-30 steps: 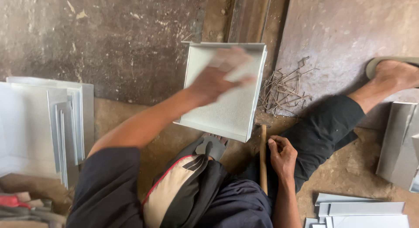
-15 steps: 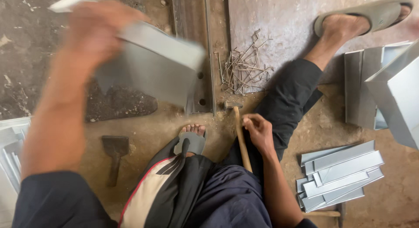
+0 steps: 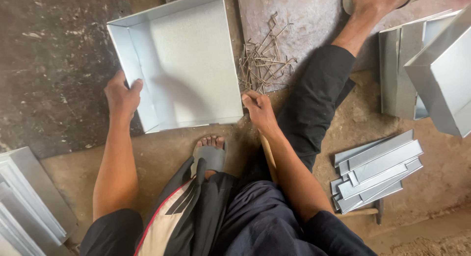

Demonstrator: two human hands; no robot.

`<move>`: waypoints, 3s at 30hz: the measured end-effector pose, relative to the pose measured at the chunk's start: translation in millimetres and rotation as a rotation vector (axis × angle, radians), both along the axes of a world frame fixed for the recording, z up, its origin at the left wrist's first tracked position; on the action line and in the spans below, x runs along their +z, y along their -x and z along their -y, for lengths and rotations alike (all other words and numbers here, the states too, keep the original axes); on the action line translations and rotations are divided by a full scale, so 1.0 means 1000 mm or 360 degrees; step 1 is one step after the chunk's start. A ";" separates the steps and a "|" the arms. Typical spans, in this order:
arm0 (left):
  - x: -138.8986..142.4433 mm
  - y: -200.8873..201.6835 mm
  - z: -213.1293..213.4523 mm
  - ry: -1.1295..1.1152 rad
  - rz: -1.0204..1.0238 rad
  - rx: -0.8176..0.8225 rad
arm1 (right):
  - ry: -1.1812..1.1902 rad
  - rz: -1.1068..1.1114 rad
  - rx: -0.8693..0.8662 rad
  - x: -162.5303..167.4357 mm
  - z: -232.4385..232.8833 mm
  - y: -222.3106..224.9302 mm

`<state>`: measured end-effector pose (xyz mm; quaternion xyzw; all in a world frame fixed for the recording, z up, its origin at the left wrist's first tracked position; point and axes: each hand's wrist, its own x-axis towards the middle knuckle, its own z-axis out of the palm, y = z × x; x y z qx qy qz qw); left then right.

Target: The person sits on the workshop floor assembling sheet metal boxes. They hold a metal box, position nails along its edge, hammer the nails in with a mallet, bend and press the metal flaps by hand, and set finished boxes onto a stack of completed boxes beside them.

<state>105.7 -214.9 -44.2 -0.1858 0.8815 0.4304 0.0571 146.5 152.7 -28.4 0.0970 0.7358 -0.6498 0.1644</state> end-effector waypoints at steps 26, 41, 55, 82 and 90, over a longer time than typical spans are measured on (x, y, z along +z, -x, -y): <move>0.025 -0.073 -0.034 -0.0595 -0.1079 0.0264 | -0.0846 -0.0958 -0.0051 0.010 -0.058 0.074; 0.040 -0.036 -0.138 -0.0537 -0.1334 -0.0128 | -0.0642 -0.0814 -0.0604 -0.007 -0.045 -0.012; 0.082 -0.035 -0.167 -0.0360 -0.1065 -0.0329 | -0.1246 -0.1668 -0.0153 0.059 -0.055 -0.006; 0.103 -0.093 -0.232 -0.0083 -0.0568 -0.1395 | 0.0097 -0.0633 -0.0627 0.128 -0.098 -0.160; 0.111 -0.077 -0.225 -0.0291 -0.0655 -0.1955 | -0.0115 -0.0794 -0.0200 0.134 -0.152 -0.110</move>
